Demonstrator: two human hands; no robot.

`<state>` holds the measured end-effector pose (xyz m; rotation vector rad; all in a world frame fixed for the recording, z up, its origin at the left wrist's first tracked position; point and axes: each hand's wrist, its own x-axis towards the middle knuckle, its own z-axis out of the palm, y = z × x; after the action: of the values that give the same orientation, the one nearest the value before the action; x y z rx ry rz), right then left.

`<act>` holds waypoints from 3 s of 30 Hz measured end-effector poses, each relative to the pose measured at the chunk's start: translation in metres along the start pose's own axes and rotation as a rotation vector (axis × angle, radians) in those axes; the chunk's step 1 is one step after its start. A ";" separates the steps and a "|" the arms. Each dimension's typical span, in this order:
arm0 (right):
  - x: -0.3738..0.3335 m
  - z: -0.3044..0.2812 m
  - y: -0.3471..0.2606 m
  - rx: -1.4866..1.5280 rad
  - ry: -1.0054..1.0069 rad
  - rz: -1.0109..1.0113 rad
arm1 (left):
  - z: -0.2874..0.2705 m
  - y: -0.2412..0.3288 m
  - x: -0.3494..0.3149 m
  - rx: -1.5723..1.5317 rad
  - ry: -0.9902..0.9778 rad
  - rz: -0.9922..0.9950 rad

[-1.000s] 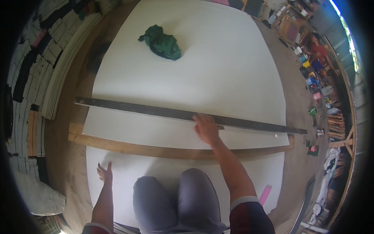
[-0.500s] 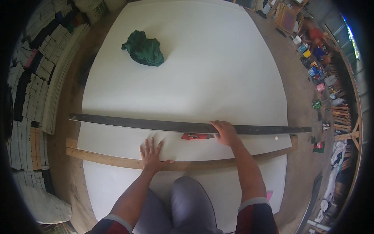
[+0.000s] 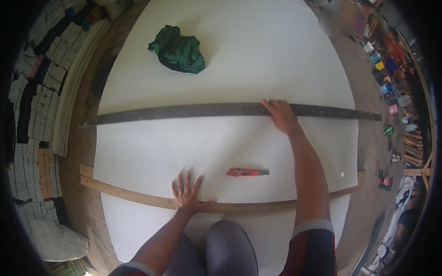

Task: The person uses a utility knife and a metal ruler to cut large white boards into smaller pieces. They repeatedly measure, score, and snap the boards, then stack the cut pieces.

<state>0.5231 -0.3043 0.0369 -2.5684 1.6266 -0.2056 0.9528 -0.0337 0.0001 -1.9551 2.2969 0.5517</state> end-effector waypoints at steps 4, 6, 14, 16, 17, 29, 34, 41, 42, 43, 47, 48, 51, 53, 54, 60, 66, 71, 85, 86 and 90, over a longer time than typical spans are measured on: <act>0.025 0.013 0.022 -0.083 -0.012 0.121 | 0.006 0.000 -0.002 0.016 0.045 0.029; 0.018 0.029 0.020 -0.257 0.026 0.263 | -0.003 0.005 0.001 0.008 -0.037 0.021; -0.177 0.092 -0.072 -0.054 -0.004 0.684 | -0.029 0.013 0.000 0.127 -0.211 -0.015; -0.230 0.083 -0.104 0.006 -0.020 0.650 | -0.025 0.007 0.009 0.193 -0.239 0.008; -0.253 0.072 -0.124 0.040 -0.029 0.603 | -0.027 0.006 0.010 0.229 -0.259 0.015; -0.308 0.005 -0.180 -0.043 -0.050 0.630 | -0.064 0.032 0.007 0.347 -0.123 0.130; -0.338 -0.011 -0.209 0.001 -0.138 0.651 | -0.076 0.046 -0.049 0.352 -0.128 0.126; -0.378 0.047 -0.235 -0.012 -0.141 0.680 | 0.001 0.026 -0.084 0.347 -0.079 0.076; -0.377 0.048 -0.228 -0.023 -0.142 0.669 | 0.004 0.029 -0.078 0.353 -0.077 0.075; -0.377 0.048 -0.223 -0.031 -0.145 0.663 | 0.007 0.030 -0.073 0.362 -0.077 0.078; -0.380 0.065 -0.224 -0.058 -0.195 0.633 | 0.026 0.033 -0.078 0.286 -0.163 -0.017; -0.379 0.067 -0.226 -0.070 -0.173 0.615 | 0.031 0.033 -0.079 0.292 -0.146 -0.041; -0.379 0.069 -0.213 -0.123 -0.195 0.553 | 0.048 0.033 -0.073 0.357 -0.102 -0.023; -0.382 0.071 -0.214 -0.157 -0.189 0.523 | 0.051 0.033 -0.077 0.416 -0.090 -0.005; -0.384 0.075 -0.210 -0.160 -0.163 0.507 | 0.057 0.032 -0.074 0.438 -0.089 -0.010; -0.391 0.081 -0.215 -0.166 -0.119 0.470 | 0.061 0.028 -0.074 0.497 -0.186 -0.043; -0.384 0.083 -0.204 -0.223 -0.126 0.480 | 0.043 0.049 -0.059 0.408 -0.261 -0.137; -0.373 0.075 -0.208 -0.158 -0.208 0.587 | 0.033 0.051 -0.062 0.376 -0.212 -0.147; -0.379 0.065 -0.235 0.011 -0.282 0.643 | 0.027 0.035 -0.098 0.391 -0.180 -0.023; -0.376 0.065 -0.238 0.012 -0.279 0.634 | 0.028 0.032 -0.097 0.425 -0.148 -0.032; -0.395 0.082 -0.232 -0.041 -0.286 0.621 | 0.027 0.048 -0.098 0.379 -0.187 -0.026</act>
<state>0.5766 0.1527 -0.0340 -1.8706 2.1982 0.2325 0.9197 0.0725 0.0137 -1.6765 2.0758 0.2574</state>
